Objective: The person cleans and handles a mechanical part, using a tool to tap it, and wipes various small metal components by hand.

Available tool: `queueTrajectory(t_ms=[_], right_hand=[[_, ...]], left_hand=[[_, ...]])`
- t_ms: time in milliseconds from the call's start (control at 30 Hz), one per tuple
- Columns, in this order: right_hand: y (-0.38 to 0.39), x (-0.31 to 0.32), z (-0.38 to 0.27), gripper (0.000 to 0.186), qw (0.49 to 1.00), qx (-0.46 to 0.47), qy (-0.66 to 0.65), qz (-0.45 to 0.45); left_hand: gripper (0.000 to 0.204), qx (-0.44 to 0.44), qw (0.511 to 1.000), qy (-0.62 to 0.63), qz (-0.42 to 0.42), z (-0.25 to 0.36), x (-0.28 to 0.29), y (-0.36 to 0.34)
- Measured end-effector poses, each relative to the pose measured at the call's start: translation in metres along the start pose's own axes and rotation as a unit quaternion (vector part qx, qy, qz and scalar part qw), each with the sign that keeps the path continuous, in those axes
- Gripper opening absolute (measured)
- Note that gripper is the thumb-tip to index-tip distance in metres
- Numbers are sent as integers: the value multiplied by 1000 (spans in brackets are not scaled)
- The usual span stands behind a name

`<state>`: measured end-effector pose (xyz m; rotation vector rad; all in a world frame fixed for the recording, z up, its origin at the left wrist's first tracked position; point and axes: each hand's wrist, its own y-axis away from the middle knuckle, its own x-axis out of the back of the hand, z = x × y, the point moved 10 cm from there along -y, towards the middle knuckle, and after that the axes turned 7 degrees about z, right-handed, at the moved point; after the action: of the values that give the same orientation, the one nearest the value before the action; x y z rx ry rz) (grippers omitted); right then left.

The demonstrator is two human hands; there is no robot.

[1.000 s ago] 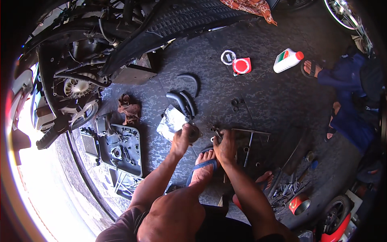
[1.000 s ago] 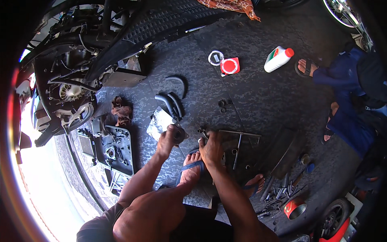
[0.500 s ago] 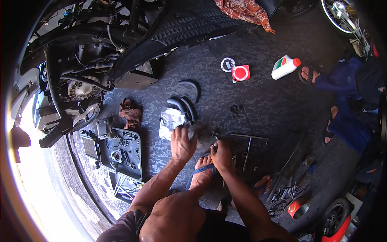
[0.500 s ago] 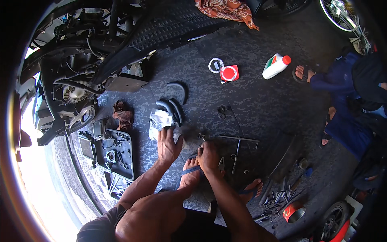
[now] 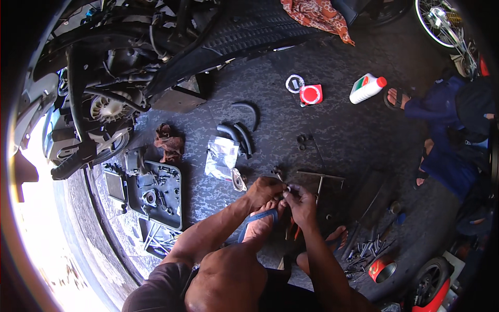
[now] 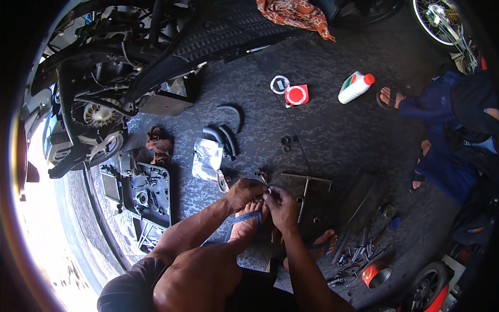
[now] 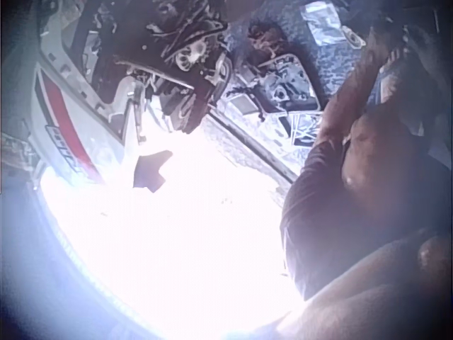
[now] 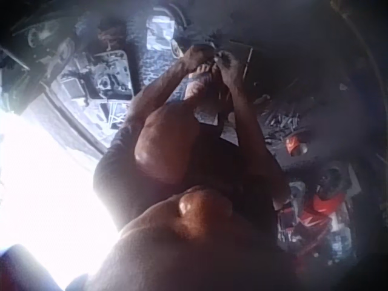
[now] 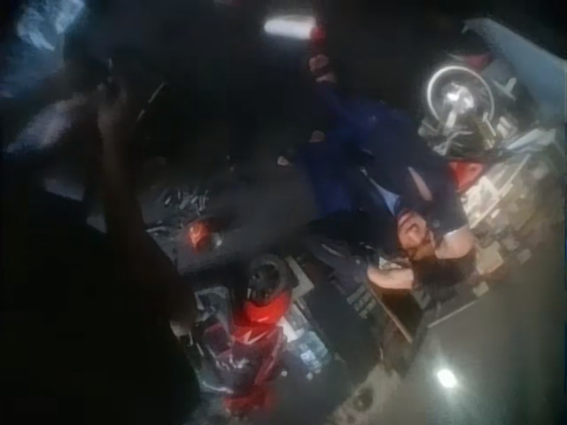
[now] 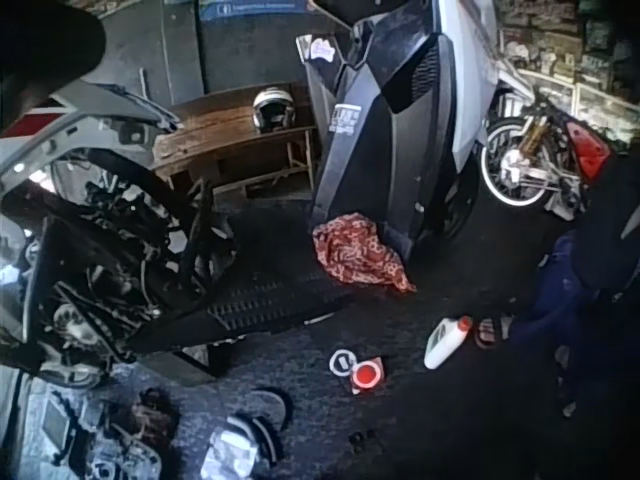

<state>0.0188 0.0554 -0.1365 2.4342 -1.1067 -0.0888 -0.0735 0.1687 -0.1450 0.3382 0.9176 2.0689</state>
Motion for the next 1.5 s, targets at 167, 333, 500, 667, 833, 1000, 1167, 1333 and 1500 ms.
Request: queueTrajectory(t_ms=[167,333,500,667,833,1000,1167,1333,1500], right_hand=[[20,-5,-23,36,972,30,230,-38],[25,-3,-20,34,956,33,284,-70],[21,22,-10,24,984,14,179,19],[19,27,17,20,995,-48,89,10],[29,48,8,23,991,-66,110,-50],[44,73,-34,23,992,-112,-2,-52],[65,110,-93,19,979,49,196,-21],[89,139,-130,18,972,104,209,-12],[114,178,-135,17,994,-60,75,-56]], left_hand=[[39,-171,956,-239,-13,7,-7,20],[33,-95,957,-274,25,-13,-9,14],[35,-257,853,-400,213,42,1,11],[37,-259,799,-514,178,25,11,-43],[34,-84,960,-252,87,0,14,-54],[43,46,930,346,-114,4,-33,-18],[49,30,910,376,-171,63,-56,29],[45,19,913,350,-208,96,-88,52],[44,2,912,344,-225,107,-98,65]])
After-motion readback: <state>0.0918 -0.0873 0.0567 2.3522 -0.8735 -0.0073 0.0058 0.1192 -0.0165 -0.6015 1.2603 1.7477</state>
